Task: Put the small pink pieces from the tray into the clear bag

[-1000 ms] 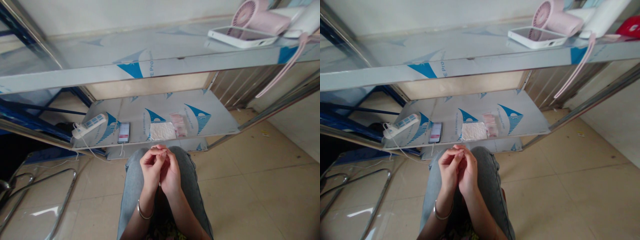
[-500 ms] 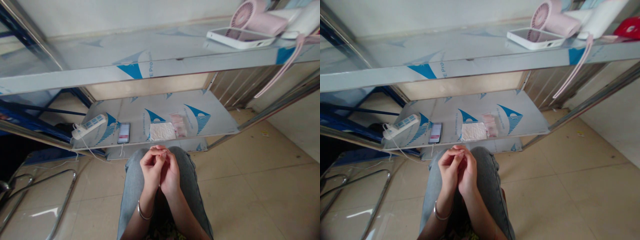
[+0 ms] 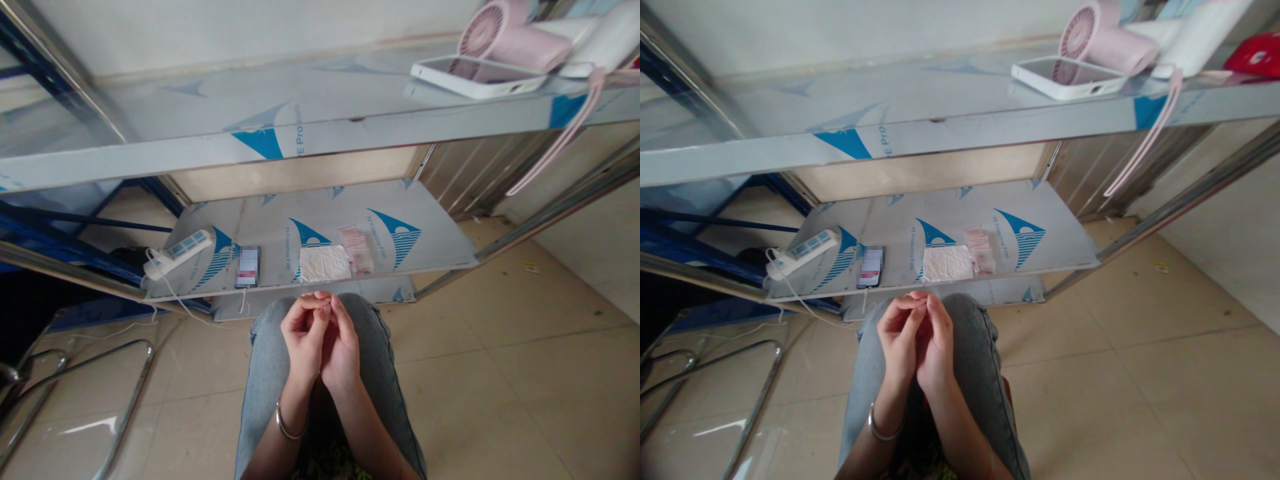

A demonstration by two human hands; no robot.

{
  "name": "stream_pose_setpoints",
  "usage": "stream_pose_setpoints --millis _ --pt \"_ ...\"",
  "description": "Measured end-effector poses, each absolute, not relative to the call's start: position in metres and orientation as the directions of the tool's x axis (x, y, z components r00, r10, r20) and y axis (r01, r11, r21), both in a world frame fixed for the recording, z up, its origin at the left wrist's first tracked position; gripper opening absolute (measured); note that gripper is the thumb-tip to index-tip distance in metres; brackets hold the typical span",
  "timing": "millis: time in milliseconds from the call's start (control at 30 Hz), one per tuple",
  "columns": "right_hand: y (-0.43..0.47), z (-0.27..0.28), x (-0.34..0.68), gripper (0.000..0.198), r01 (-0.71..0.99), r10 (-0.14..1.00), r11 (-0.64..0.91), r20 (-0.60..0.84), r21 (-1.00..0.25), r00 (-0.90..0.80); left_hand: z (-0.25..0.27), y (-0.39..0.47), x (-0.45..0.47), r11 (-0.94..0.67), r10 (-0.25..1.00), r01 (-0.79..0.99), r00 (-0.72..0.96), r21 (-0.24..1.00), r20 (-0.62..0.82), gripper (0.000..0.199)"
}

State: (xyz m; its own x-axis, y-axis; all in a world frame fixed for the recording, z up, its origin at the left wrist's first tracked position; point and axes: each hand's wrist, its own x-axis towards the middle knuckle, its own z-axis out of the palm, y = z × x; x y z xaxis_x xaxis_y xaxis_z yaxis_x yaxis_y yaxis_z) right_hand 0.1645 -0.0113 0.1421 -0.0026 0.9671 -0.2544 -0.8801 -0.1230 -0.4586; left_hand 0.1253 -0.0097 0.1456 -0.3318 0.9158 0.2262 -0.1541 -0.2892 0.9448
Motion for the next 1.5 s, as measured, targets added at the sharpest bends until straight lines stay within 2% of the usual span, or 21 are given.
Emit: stream_pose_setpoints --millis 533,833,967,1067,1200,1300,1500 --pt "-0.012 0.152 0.164 0.017 -0.847 0.992 -0.038 -0.125 -0.53 0.034 0.146 -0.009 0.126 -0.327 0.91 -0.221 -0.336 0.919 0.243 0.006" --pt "-0.011 0.15 0.163 0.016 -0.867 0.992 -0.057 -0.128 -0.495 0.008 0.147 -0.011 0.125 -0.32 0.912 -0.193 -0.327 0.928 0.247 0.007" --pt "-0.014 0.146 0.161 0.02 -0.811 0.984 -0.026 -0.157 -0.584 0.081 0.148 -0.012 0.126 -0.319 0.899 -0.169 -0.364 0.933 0.242 0.013" --pt "-0.02 0.145 0.16 0.024 -0.719 0.97 0.035 -0.151 -0.694 0.193 0.149 -0.014 0.125 -0.358 0.879 -0.093 -0.369 0.929 0.302 0.012" --pt "-0.032 0.153 0.16 0.024 -0.607 0.96 0.081 -0.101 -0.791 0.26 0.15 -0.02 0.122 -0.503 0.801 0.069 -0.337 0.861 0.495 0.009" --pt "-0.042 0.163 0.164 0.018 -0.596 0.971 0.085 -0.069 -0.799 0.231 0.152 -0.027 0.118 -0.565 0.742 0.153 -0.337 0.811 0.58 0.011" --pt "-0.055 0.181 0.175 0.007 -0.653 0.991 0.065 -0.029 -0.755 0.133 0.16 -0.039 0.114 -0.578 0.719 0.163 -0.362 0.8 0.593 0.004"
